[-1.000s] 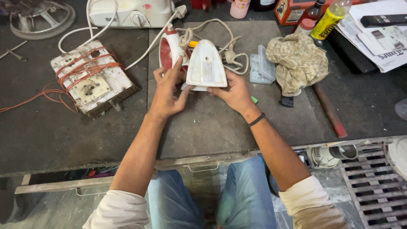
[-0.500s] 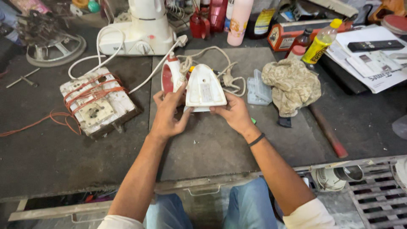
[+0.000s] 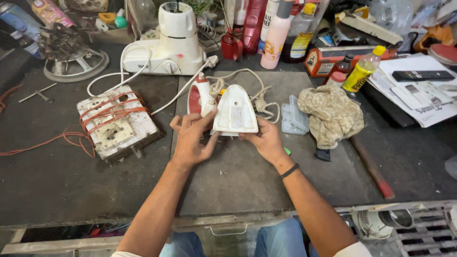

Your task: The person disassembles a white and red electric iron by removing screws from the base with a screwdriver. They separate the bottom plate from the main body, inspect the internal components, and then reassemble the iron by aligning the parts and tightening the screws.

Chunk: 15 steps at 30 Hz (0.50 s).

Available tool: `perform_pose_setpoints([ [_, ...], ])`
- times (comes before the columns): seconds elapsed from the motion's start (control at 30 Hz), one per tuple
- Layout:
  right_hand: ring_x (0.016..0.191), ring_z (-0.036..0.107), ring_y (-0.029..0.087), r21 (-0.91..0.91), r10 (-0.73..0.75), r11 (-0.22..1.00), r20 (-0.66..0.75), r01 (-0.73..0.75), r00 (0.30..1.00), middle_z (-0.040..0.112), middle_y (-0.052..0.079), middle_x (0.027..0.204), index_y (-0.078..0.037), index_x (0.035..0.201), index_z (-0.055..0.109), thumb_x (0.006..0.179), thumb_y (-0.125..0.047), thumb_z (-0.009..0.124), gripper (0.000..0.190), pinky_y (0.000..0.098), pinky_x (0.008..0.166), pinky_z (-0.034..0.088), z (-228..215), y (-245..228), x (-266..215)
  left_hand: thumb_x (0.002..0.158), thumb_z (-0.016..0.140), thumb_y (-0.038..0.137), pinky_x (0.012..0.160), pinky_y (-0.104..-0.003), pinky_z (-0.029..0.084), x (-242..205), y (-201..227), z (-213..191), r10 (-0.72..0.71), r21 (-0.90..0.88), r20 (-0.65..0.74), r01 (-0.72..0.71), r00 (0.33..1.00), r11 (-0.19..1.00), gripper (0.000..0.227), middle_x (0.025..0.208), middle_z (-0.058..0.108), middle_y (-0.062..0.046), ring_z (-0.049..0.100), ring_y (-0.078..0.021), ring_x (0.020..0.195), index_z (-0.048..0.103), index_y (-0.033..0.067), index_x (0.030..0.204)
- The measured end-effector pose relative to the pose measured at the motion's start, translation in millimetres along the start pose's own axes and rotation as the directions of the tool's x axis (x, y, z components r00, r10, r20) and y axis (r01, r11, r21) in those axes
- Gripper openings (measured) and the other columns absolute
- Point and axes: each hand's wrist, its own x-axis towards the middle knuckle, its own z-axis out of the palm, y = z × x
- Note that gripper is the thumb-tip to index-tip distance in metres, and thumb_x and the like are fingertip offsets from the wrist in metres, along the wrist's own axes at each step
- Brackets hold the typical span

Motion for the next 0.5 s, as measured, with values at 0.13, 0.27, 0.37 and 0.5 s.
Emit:
perform_pose_setpoints([
  [0.13,0.089,0.07,0.009,0.047,0.028,0.999,0.002,-0.028,1.0,0.074,0.002,0.101,0.001,0.123,0.066,0.094,-0.002,0.072,0.03,0.027,0.082,0.059,1.6,0.8,4.7,0.08,0.083,0.019,0.098,-0.04,0.026,0.2,0.6,0.0,-0.018,-0.021,0.003,0.018,1.0,1.0,0.061,0.09,0.068,0.002,0.056,-0.0174,0.097,0.065,0.0096,0.138],
  [0.27,0.089,0.071,0.01,-0.081,0.037,0.996,-0.032,-0.04,0.999,0.076,0.004,0.103,0.002,0.122,0.066,0.092,0.0,0.074,0.031,0.028,0.081,0.06,2.7,0.2,5.1,0.079,0.083,0.019,0.097,-0.041,0.026,-0.6,-1.8,2.6,-0.022,-0.039,-0.004,0.021,1.0,0.999,0.061,0.087,0.067,0.002,0.056,-0.018,0.095,0.065,0.0094,0.137],
  [0.37,0.09,0.069,0.01,-0.06,-0.012,0.998,-0.002,0.011,1.0,0.073,0.003,0.105,0.001,0.129,0.063,0.092,-0.001,0.072,0.039,0.0266,0.083,0.059,3.8,-2.2,5.1,0.075,0.082,0.017,0.097,-0.04,0.027,0.4,-1.3,3.9,0.003,-0.04,-0.032,-0.004,0.999,0.999,0.063,0.087,0.067,0.001,0.056,-0.0183,0.095,0.066,0.0108,0.135],
  [0.5,0.092,0.072,0.012,-0.03,0.031,0.999,-0.02,-0.031,0.999,0.074,0.004,0.106,0.001,0.126,0.064,0.092,-0.003,0.073,0.036,0.0287,0.082,0.062,3.2,-0.6,2.5,0.077,0.083,0.018,0.098,-0.039,0.028,2.9,-3.7,3.3,-0.013,-0.047,-0.019,0.012,1.0,0.999,0.062,0.088,0.069,0.003,0.057,-0.0171,0.093,0.066,0.0114,0.137],
])
